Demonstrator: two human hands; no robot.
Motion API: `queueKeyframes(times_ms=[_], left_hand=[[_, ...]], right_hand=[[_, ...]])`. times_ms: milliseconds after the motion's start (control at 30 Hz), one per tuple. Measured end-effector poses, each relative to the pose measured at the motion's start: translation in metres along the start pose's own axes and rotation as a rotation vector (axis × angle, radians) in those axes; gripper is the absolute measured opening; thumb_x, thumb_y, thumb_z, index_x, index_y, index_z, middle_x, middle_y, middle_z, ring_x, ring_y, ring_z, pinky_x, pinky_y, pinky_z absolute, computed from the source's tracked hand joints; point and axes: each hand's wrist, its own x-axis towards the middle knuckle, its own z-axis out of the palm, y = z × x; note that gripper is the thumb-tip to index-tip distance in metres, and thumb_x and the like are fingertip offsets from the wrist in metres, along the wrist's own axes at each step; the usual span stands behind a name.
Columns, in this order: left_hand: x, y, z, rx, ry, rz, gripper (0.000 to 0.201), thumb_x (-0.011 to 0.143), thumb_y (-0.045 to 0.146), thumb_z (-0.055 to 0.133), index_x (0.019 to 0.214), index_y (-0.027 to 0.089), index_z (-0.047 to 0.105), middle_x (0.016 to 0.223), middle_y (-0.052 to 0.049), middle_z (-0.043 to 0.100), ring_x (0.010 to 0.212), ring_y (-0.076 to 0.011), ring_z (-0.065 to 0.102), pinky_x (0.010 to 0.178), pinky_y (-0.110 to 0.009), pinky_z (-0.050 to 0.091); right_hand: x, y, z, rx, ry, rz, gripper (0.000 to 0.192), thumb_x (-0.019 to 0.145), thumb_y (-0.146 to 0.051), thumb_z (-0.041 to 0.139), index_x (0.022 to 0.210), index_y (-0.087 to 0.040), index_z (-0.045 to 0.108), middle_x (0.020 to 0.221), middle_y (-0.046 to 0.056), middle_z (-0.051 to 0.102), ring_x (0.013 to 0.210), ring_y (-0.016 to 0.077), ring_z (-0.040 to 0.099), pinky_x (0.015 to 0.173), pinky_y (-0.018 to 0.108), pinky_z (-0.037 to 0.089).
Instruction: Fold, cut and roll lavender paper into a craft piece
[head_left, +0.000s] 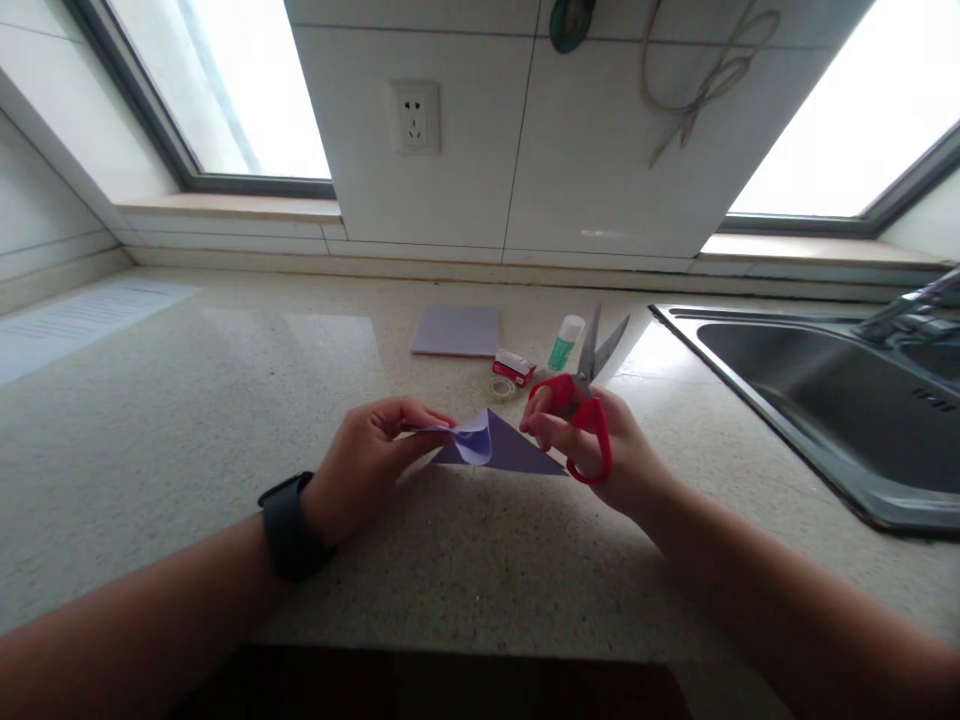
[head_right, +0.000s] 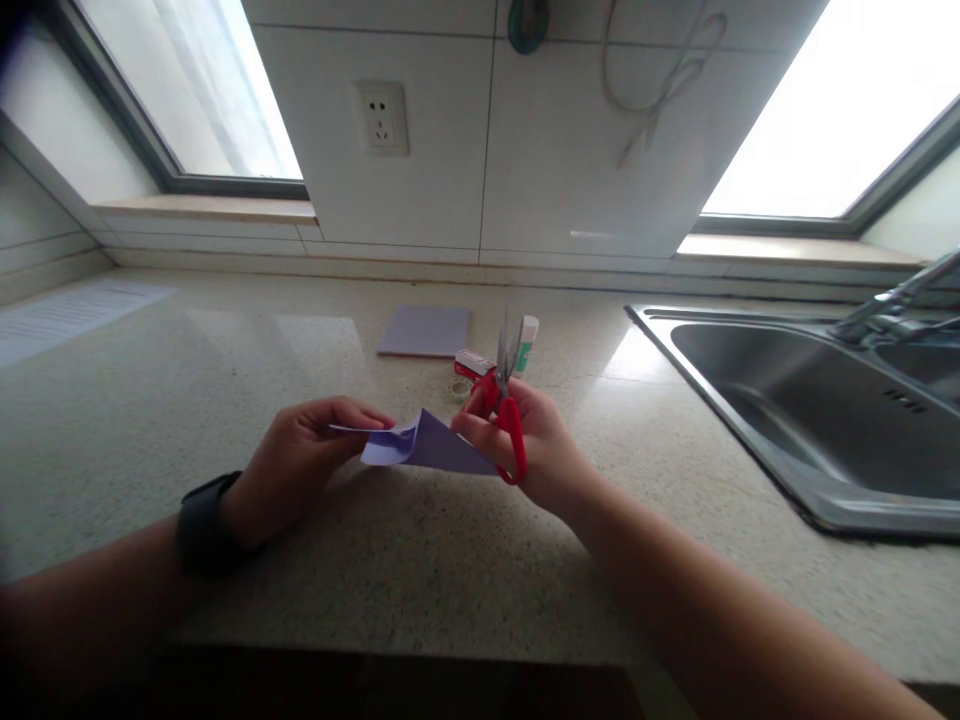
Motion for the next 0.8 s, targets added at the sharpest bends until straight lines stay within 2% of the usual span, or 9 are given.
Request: queueKeyframes(times_ms=[167, 333, 433, 533, 667, 800], left_hand=[[0.001, -0.003, 0.001, -0.155, 0.007, -0.011, 0.018, 0.082, 0.027, 0.079, 0.076, 0.018, 0.065, 0.104, -0.007, 0.078, 0.092, -0.0207, 0.075, 0.084, -0.037, 0.062], [0.000, -0.005, 0.003, -0.263, 0.003, 0.047, 0.018, 0.080, 0.021, 0.081, 0.078, 0.018, 0.063, 0.108, -0.007, 0.077, 0.096, -0.0201, 0.074, 0.084, -0.035, 0.062], [-0.003, -0.005, 0.004, -0.170, -0.029, 0.134, 0.016, 0.080, 0.015, 0.079, 0.082, 0.019, 0.064, 0.115, -0.008, 0.073, 0.104, -0.0209, 0.071, 0.084, -0.034, 0.061], [-0.007, -0.005, 0.005, -0.003, -0.077, 0.239, 0.014, 0.081, 0.012, 0.075, 0.087, 0.020, 0.065, 0.124, -0.010, 0.068, 0.114, -0.0227, 0.066, 0.088, -0.035, 0.059], [-0.009, -0.004, 0.005, 0.096, -0.107, 0.302, 0.013, 0.085, 0.010, 0.071, 0.086, 0.021, 0.063, 0.129, -0.010, 0.064, 0.119, -0.0237, 0.064, 0.090, -0.037, 0.058], [-0.009, -0.003, 0.004, 0.143, -0.097, 0.346, 0.017, 0.085, 0.007, 0.071, 0.088, 0.023, 0.064, 0.128, -0.007, 0.065, 0.121, -0.0226, 0.062, 0.098, -0.039, 0.054]], right_hand=[[0.002, 0.002, -0.006, 0.017, -0.006, -0.007, 0.028, 0.080, -0.039, 0.079, 0.088, -0.020, 0.060, 0.088, 0.002, 0.061, 0.074, 0.0143, 0.055, 0.064, 0.028, 0.045], [0.003, 0.003, -0.011, 0.015, 0.003, 0.073, 0.027, 0.080, -0.037, 0.079, 0.085, -0.019, 0.059, 0.069, -0.003, 0.054, 0.057, 0.0099, 0.045, 0.050, 0.025, 0.035], [0.002, 0.002, -0.009, 0.012, 0.052, 0.044, 0.026, 0.081, -0.037, 0.079, 0.082, -0.018, 0.061, 0.068, -0.003, 0.056, 0.055, 0.0089, 0.044, 0.049, 0.025, 0.035], [0.001, -0.001, -0.007, -0.024, 0.059, -0.022, 0.023, 0.080, -0.036, 0.079, 0.080, -0.018, 0.064, 0.075, 0.000, 0.063, 0.062, 0.0115, 0.053, 0.056, 0.027, 0.044], [-0.001, -0.001, -0.008, -0.032, 0.020, -0.072, 0.019, 0.081, -0.034, 0.079, 0.078, -0.019, 0.067, 0.084, 0.004, 0.069, 0.076, 0.0170, 0.064, 0.067, 0.031, 0.053], [-0.001, 0.004, -0.010, 0.081, -0.046, -0.120, 0.022, 0.078, -0.029, 0.083, 0.071, -0.021, 0.063, 0.082, 0.002, 0.071, 0.076, 0.0170, 0.066, 0.071, 0.033, 0.055]])
